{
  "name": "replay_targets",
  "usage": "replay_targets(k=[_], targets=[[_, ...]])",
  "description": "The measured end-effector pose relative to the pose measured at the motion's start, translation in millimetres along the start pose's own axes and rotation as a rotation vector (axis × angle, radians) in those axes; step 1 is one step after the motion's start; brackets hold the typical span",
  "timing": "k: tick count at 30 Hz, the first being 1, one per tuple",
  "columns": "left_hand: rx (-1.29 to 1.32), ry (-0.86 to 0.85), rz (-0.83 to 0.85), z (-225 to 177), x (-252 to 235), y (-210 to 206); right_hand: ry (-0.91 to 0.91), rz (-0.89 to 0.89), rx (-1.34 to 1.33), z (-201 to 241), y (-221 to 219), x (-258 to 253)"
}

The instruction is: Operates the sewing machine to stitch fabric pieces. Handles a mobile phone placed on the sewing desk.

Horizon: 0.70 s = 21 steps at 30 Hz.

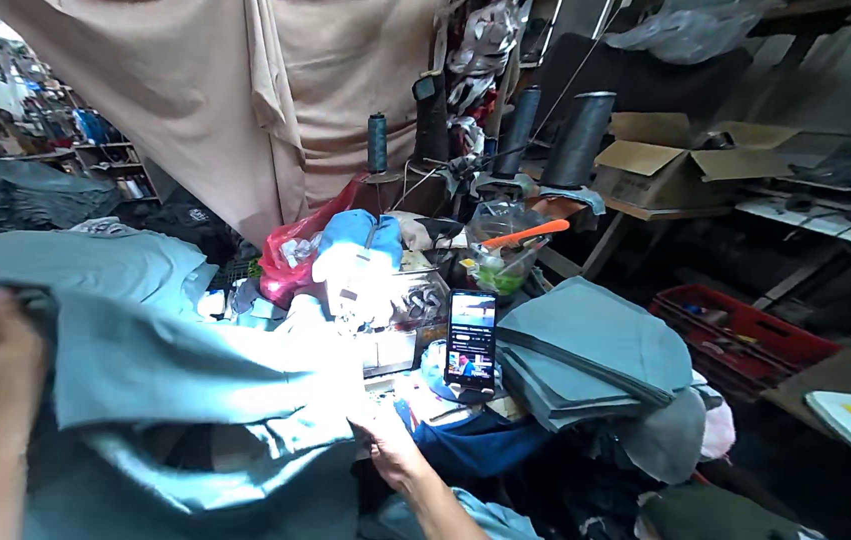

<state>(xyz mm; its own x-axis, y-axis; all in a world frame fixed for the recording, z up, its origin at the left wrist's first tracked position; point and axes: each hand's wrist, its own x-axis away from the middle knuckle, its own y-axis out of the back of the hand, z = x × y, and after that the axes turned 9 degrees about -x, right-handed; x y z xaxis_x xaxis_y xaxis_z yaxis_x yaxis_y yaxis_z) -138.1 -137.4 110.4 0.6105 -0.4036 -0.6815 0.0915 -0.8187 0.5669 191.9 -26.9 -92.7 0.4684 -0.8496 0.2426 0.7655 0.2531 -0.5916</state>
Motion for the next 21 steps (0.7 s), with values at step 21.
replay_targets(k=[21], targets=[[0.156, -0.531, 0.345, -36.8, 148.0, -131.1, -0.187, 0.159, 0.060, -0.7, 37.6, 12.4]])
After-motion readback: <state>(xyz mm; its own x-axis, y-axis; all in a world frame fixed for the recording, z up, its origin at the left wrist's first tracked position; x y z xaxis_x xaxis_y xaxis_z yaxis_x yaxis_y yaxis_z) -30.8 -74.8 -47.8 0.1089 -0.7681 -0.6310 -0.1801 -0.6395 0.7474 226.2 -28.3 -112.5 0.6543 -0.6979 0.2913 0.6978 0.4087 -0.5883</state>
